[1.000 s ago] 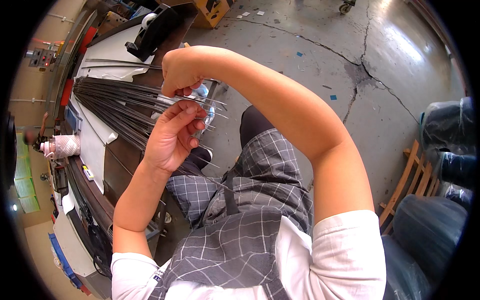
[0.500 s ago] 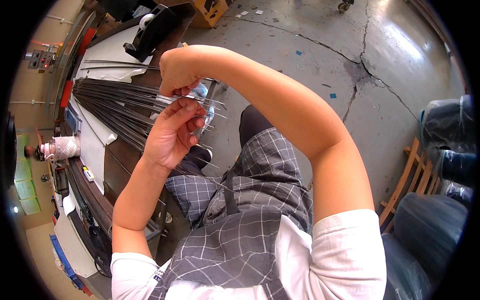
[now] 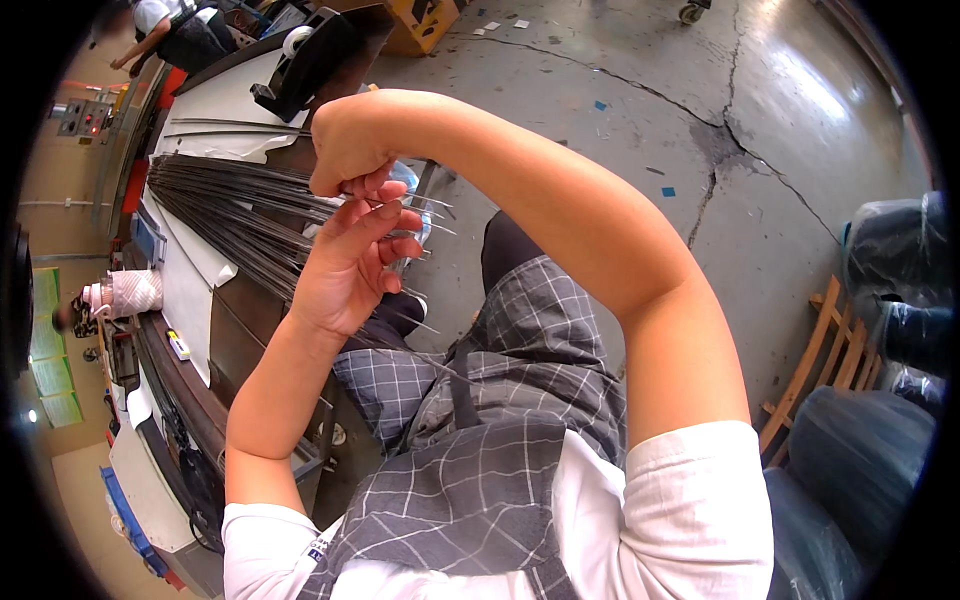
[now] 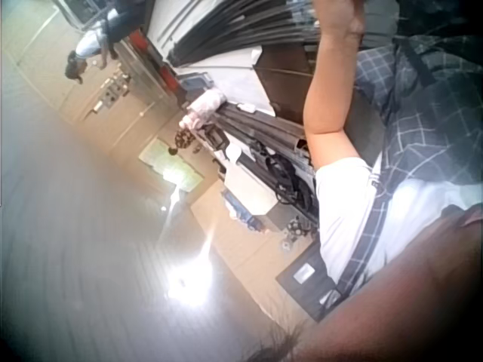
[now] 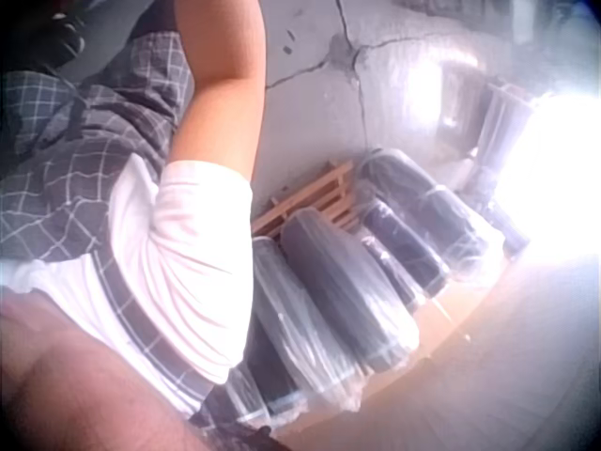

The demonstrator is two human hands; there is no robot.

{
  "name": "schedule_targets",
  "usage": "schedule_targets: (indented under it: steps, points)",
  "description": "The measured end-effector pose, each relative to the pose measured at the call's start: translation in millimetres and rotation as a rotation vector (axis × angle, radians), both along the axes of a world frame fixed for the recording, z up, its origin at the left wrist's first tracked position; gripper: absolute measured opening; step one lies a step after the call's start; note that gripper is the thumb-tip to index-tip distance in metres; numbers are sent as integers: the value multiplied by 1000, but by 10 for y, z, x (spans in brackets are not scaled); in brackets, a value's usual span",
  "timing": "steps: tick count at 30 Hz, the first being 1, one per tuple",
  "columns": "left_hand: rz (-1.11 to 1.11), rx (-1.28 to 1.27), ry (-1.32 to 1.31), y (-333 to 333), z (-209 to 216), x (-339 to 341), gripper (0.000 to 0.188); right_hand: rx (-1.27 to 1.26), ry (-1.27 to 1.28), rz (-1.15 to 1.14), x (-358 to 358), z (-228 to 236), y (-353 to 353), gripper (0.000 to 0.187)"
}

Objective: The person repeatedly wraps clear adhesive tape around bundles of thin metal rods using a tape dispenser. They pull tape, wrap it around the rods, and tear it off, repeating this process for multiple bundles on a workbench.

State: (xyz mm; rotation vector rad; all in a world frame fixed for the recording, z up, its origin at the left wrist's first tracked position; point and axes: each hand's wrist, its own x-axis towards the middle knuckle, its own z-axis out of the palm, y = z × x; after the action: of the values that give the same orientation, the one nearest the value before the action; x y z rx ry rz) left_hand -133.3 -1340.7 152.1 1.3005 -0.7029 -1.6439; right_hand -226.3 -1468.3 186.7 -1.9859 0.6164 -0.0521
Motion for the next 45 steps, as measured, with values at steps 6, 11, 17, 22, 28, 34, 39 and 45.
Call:
schedule_targets:
  steps: [6,11,17,22,28,34,39,45]
  points:
    - [40,16,77,80,10,49,29,66,-50,-60,-14,-4,10,18]
    - [-8,18,141,113,20,103,34,56,-35,-50,21,-45,-7,19]
    - [-11,31,174,105,8,109,34,31,-8,-48,17,-19,7,19]
    - [24,36,131,109,-3,87,17,31,6,-49,21,-19,-3,19]
    - [35,28,138,118,-8,91,10,105,-40,-5,38,-69,-75,18]
    - [28,16,129,115,15,97,12,330,-114,35,51,-137,-107,16]
    - [34,1,124,110,6,110,12,318,-133,25,51,-124,-73,15]
    - [41,5,104,119,-23,120,13,340,-103,89,102,-171,-125,16]
